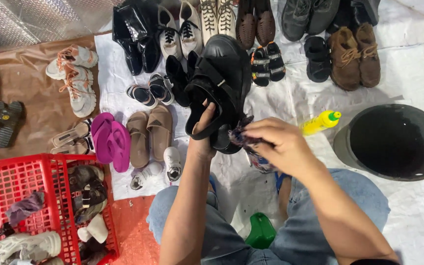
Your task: Cleaning a black sandal using a toothbrush for scrubbing and a cloth for wiping.
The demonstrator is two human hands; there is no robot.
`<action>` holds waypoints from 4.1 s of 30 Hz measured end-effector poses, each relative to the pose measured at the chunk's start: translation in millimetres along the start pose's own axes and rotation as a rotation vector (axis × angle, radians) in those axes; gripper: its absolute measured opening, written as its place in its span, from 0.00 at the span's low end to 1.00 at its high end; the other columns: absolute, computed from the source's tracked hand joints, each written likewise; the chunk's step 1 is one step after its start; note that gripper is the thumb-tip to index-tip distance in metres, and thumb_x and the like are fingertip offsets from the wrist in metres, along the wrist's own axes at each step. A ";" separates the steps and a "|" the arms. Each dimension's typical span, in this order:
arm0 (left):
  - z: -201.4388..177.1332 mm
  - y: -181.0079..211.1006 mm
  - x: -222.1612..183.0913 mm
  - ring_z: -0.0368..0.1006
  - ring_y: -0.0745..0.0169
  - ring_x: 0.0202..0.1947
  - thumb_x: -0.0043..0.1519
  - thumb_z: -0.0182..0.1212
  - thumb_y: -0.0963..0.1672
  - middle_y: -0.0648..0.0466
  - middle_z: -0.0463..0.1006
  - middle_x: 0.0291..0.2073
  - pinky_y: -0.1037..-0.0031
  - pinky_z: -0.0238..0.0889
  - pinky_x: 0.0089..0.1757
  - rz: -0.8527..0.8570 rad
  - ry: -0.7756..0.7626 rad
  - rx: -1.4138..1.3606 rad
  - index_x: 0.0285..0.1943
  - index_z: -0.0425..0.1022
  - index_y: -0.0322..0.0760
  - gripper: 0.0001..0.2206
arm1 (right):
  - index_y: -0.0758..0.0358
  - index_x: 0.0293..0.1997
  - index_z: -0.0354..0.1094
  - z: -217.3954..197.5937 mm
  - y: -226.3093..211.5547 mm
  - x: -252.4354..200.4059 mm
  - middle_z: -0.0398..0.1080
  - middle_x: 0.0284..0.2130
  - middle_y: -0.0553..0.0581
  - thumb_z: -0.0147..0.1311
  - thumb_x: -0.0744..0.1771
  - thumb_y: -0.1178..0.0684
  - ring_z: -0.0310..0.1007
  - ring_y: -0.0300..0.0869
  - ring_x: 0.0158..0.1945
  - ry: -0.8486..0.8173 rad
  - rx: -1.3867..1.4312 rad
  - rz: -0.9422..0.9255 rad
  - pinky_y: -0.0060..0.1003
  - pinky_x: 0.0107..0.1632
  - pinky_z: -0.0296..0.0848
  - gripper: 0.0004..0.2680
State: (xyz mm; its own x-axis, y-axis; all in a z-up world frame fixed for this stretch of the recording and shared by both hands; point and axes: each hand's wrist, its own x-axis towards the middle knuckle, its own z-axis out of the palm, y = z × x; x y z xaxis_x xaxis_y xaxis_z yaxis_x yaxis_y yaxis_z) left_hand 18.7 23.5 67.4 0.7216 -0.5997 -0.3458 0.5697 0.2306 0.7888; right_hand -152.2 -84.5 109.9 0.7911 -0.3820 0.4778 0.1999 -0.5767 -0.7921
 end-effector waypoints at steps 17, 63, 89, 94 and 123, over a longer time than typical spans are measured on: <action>-3.9 -8.9 -9.1 0.74 0.41 0.63 0.67 0.66 0.49 0.30 0.78 0.59 0.49 0.65 0.62 0.176 -0.183 0.466 0.72 0.73 0.30 0.27 | 0.68 0.51 0.79 10.0 24.8 -2.3 0.76 0.51 0.67 0.63 0.68 0.64 0.77 0.62 0.55 0.391 -0.353 -0.047 0.55 0.60 0.74 0.07; -26.1 -7.5 -16.7 0.75 0.45 0.57 0.56 0.68 0.40 0.54 0.81 0.37 0.29 0.26 0.71 1.247 -0.048 1.370 0.60 0.82 0.38 0.20 | 0.59 0.56 0.77 -52.0 35.2 -1.9 0.79 0.42 0.61 0.71 0.66 0.57 0.81 0.52 0.50 0.389 -0.408 0.496 0.42 0.52 0.79 0.13; -29.0 5.2 -15.4 0.59 0.26 0.73 0.47 0.85 0.48 0.35 0.64 0.74 0.31 0.45 0.66 0.211 -0.634 0.849 0.87 0.48 0.47 0.58 | 0.65 0.46 0.79 -36.1 39.9 0.2 0.80 0.37 0.58 0.69 0.63 0.64 0.78 0.42 0.42 -0.044 0.194 0.328 0.39 0.51 0.75 0.09; -19.4 -9.0 -16.8 0.68 0.17 0.67 0.52 0.81 0.47 0.27 0.69 0.65 0.31 0.59 0.64 0.286 -0.361 0.933 0.87 0.46 0.39 0.54 | 0.69 0.54 0.70 -3.1 26.1 11.5 0.76 0.50 0.63 0.76 0.66 0.61 0.78 0.54 0.56 0.380 -0.193 0.098 0.45 0.59 0.73 0.16; -73.4 -36.0 27.0 0.76 0.40 0.62 0.68 0.69 0.54 0.36 0.78 0.62 0.48 0.70 0.60 -0.064 -0.027 -0.365 0.73 0.74 0.38 0.28 | 0.51 0.65 0.77 -13.9 375.2 -188.5 0.79 0.51 0.63 0.69 0.64 0.36 0.77 0.55 0.60 -0.094 -0.774 0.987 0.50 0.62 0.73 0.23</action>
State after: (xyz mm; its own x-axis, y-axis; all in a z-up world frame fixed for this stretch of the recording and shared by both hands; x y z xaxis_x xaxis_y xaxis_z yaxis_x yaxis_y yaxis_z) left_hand 46.6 55.3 -7.6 0.6720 -0.6408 -0.3712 0.7198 0.4473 0.5309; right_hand -234.4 -238.9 -272.1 0.4545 -0.8567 -0.2441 -0.8649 -0.3589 -0.3509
